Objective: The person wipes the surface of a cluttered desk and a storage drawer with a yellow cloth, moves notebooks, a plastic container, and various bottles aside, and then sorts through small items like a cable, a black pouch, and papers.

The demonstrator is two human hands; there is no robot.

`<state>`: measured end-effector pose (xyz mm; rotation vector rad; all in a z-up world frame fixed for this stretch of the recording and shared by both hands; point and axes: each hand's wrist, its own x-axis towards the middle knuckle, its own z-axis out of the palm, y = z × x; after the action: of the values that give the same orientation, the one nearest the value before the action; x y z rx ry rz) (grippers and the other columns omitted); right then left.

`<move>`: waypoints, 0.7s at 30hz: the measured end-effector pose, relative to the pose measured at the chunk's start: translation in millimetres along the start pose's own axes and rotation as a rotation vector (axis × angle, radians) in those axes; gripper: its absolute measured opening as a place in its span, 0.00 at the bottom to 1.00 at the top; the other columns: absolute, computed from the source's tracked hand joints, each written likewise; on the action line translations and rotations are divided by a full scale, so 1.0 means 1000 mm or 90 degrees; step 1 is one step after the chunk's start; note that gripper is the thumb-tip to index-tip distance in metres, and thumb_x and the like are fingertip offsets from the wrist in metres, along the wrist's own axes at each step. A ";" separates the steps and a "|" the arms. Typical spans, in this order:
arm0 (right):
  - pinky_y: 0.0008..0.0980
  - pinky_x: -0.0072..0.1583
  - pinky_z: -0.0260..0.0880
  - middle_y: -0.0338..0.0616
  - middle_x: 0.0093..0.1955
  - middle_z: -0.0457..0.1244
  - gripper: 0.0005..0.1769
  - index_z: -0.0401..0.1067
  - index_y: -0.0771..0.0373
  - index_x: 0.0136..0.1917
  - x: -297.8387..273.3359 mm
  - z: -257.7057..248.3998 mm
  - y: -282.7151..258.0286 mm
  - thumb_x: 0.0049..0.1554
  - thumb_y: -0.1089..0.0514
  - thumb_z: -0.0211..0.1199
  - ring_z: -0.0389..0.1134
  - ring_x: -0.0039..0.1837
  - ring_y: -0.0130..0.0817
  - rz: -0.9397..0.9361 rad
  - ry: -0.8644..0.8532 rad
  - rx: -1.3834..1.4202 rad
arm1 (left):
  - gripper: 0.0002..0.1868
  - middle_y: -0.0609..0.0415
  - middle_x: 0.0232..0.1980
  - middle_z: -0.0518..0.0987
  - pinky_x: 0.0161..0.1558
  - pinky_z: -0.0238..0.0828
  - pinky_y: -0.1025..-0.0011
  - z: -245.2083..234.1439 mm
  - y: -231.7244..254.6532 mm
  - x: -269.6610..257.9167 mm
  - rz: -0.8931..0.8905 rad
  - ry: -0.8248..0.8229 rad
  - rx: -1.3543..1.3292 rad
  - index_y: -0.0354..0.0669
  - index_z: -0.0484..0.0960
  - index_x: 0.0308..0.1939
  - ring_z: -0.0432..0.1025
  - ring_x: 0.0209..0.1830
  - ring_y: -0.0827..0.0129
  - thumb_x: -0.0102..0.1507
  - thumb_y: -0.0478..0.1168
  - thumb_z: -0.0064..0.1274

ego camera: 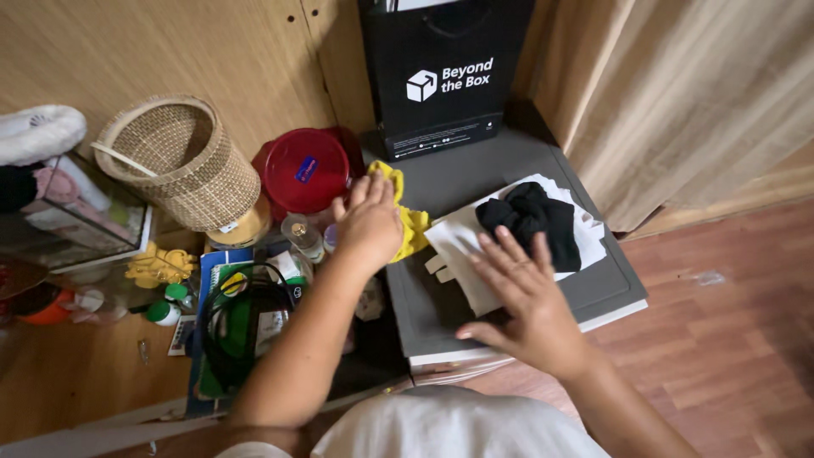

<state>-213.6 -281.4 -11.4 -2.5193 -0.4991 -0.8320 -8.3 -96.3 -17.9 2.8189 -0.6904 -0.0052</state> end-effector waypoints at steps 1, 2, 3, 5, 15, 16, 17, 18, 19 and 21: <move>0.63 0.80 0.35 0.48 0.78 0.55 0.51 0.64 0.60 0.72 -0.002 -0.004 0.001 0.42 0.37 0.77 0.50 0.83 0.47 -0.008 0.021 0.008 | 0.31 0.53 0.82 0.47 0.73 0.32 0.44 0.002 0.000 -0.004 0.017 -0.012 0.004 0.42 0.56 0.75 0.40 0.80 0.62 0.68 0.45 0.33; 0.63 0.79 0.34 0.49 0.78 0.54 0.52 0.64 0.60 0.72 -0.003 -0.007 0.003 0.41 0.37 0.77 0.49 0.83 0.48 -0.004 0.023 -0.007 | 0.31 0.53 0.82 0.47 0.73 0.32 0.44 0.004 0.001 -0.014 0.033 -0.025 0.007 0.42 0.56 0.76 0.40 0.80 0.64 0.68 0.45 0.32; 0.64 0.79 0.34 0.51 0.78 0.54 0.52 0.64 0.60 0.72 -0.004 -0.010 0.005 0.40 0.37 0.78 0.48 0.82 0.50 -0.001 0.025 -0.022 | 0.31 0.54 0.82 0.47 0.73 0.32 0.43 0.005 0.002 -0.026 0.050 -0.038 0.010 0.43 0.55 0.76 0.40 0.80 0.66 0.68 0.44 0.32; 0.65 0.78 0.34 0.52 0.78 0.54 0.52 0.65 0.59 0.72 -0.003 -0.015 0.010 0.38 0.42 0.78 0.47 0.82 0.52 0.022 0.000 -0.067 | 0.31 0.52 0.82 0.49 0.74 0.34 0.43 0.005 0.006 -0.056 0.088 -0.035 0.033 0.40 0.58 0.76 0.43 0.81 0.66 0.69 0.44 0.34; 0.60 0.72 0.53 0.55 0.78 0.53 0.41 0.75 0.57 0.63 0.014 -0.013 0.028 0.33 0.58 0.77 0.52 0.77 0.64 -0.019 -0.074 -0.208 | 0.30 0.53 0.84 0.51 0.70 0.51 0.54 -0.009 0.011 -0.068 0.027 -0.001 -0.080 0.34 0.65 0.71 0.55 0.73 0.57 0.66 0.41 0.44; 0.56 0.72 0.58 0.56 0.77 0.54 0.40 0.75 0.58 0.63 0.014 -0.008 0.031 0.34 0.59 0.76 0.53 0.76 0.66 -0.027 -0.059 -0.200 | 0.30 0.53 0.84 0.53 0.71 0.49 0.53 -0.004 0.010 -0.067 0.028 0.007 -0.074 0.36 0.65 0.72 0.55 0.73 0.57 0.65 0.41 0.44; 0.55 0.71 0.60 0.56 0.77 0.54 0.39 0.75 0.59 0.63 0.016 -0.001 0.034 0.36 0.60 0.76 0.54 0.76 0.65 -0.033 -0.044 -0.230 | 0.30 0.54 0.83 0.55 0.72 0.47 0.52 0.001 0.010 -0.066 0.029 0.015 -0.067 0.38 0.66 0.72 0.55 0.74 0.58 0.65 0.41 0.44; 0.53 0.71 0.62 0.56 0.77 0.55 0.38 0.75 0.59 0.63 0.017 0.005 0.036 0.37 0.61 0.76 0.55 0.75 0.65 -0.037 -0.028 -0.262 | 0.30 0.54 0.82 0.57 0.73 0.45 0.52 0.005 0.011 -0.064 0.033 0.023 -0.061 0.40 0.67 0.72 0.56 0.74 0.59 0.65 0.40 0.44; 0.52 0.70 0.64 0.56 0.76 0.56 0.37 0.75 0.60 0.64 0.017 0.008 0.039 0.38 0.61 0.76 0.56 0.75 0.64 -0.041 -0.013 -0.294 | 0.29 0.53 0.81 0.57 0.73 0.42 0.48 0.009 0.012 -0.068 0.068 0.042 -0.055 0.39 0.67 0.72 0.55 0.74 0.58 0.67 0.43 0.43; 0.52 0.70 0.63 0.56 0.76 0.56 0.38 0.75 0.60 0.63 0.020 0.009 0.042 0.37 0.60 0.76 0.56 0.75 0.63 -0.030 -0.010 -0.279 | 0.28 0.50 0.79 0.59 0.72 0.36 0.41 0.013 0.018 -0.087 0.138 0.080 -0.040 0.36 0.67 0.72 0.55 0.75 0.57 0.71 0.48 0.43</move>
<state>-175.3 -308.2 -17.7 -2.9220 -0.4172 -1.0329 -94.7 -74.7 -31.0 2.6430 -0.9445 0.1826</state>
